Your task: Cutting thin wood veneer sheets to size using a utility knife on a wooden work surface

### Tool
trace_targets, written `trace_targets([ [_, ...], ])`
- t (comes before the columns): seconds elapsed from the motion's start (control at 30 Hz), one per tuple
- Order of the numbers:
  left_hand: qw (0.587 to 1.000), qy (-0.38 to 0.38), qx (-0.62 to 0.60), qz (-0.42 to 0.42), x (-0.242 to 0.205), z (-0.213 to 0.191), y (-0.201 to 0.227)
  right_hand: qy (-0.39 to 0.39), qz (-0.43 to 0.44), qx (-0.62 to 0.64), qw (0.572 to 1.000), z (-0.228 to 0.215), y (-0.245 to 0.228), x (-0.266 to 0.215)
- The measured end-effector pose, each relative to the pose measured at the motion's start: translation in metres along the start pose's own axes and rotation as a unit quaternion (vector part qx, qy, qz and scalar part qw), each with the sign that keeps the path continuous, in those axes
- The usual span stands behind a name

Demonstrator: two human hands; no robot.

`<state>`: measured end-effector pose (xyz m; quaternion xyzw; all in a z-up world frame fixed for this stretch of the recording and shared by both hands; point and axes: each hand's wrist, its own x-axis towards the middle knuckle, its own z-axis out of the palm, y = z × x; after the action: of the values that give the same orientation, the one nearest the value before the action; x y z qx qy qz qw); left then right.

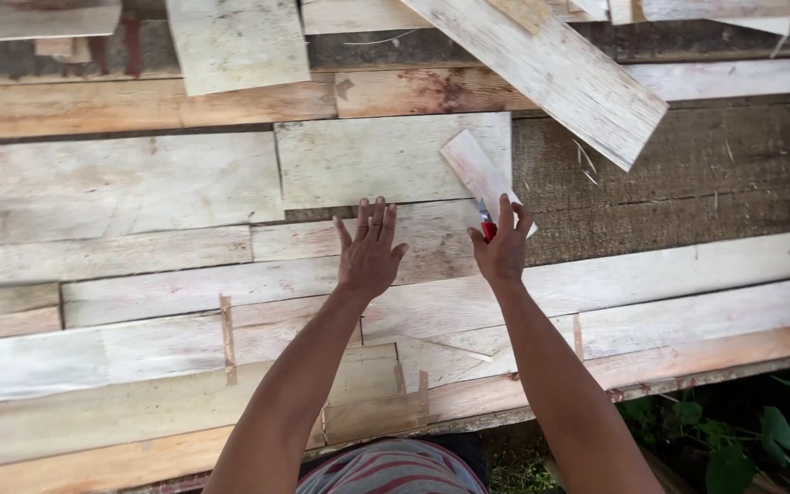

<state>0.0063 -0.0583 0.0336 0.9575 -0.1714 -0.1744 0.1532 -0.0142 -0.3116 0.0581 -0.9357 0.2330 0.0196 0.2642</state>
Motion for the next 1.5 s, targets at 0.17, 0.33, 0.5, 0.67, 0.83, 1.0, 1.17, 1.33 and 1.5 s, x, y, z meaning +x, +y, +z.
trace_targets([
  [0.17,0.998,-0.05,-0.013,0.019,0.037,-0.008,0.047,-0.032,0.033,-0.013,0.999,-0.01,0.047,0.024],
  [0.33,0.996,-0.087,-0.02,0.014,0.046,-0.014,0.069,-0.043,0.03,-0.021,0.998,-0.007,0.07,0.034],
  [0.5,0.996,-0.079,-0.035,0.018,0.038,-0.009,0.067,-0.04,-0.03,-0.034,0.998,-0.014,0.06,0.029],
  [0.67,0.995,-0.018,-0.101,-0.003,0.021,-0.013,0.048,0.022,-0.143,-0.045,0.988,-0.009,0.051,0.016],
  [0.83,0.947,0.221,-0.231,-0.029,-0.016,-0.008,-0.003,0.011,-0.259,-0.047,0.965,0.001,0.01,-0.013],
  [1.0,0.901,0.394,-0.152,-0.104,-0.066,0.006,-0.079,-0.177,-0.302,-0.08,0.933,0.031,-0.038,-0.057],
  [1.17,0.898,0.401,-0.084,-0.159,-0.111,0.013,-0.13,-0.248,-0.348,-0.098,0.899,0.049,-0.086,-0.087],
  [1.33,0.908,0.383,-0.03,-0.17,-0.116,0.002,-0.152,-0.254,-0.365,-0.087,0.891,0.063,-0.107,-0.08],
  [1.5,0.954,0.275,-0.003,-0.122,-0.084,-0.021,-0.164,-0.088,-0.28,-0.092,0.951,0.061,-0.116,-0.036],
])
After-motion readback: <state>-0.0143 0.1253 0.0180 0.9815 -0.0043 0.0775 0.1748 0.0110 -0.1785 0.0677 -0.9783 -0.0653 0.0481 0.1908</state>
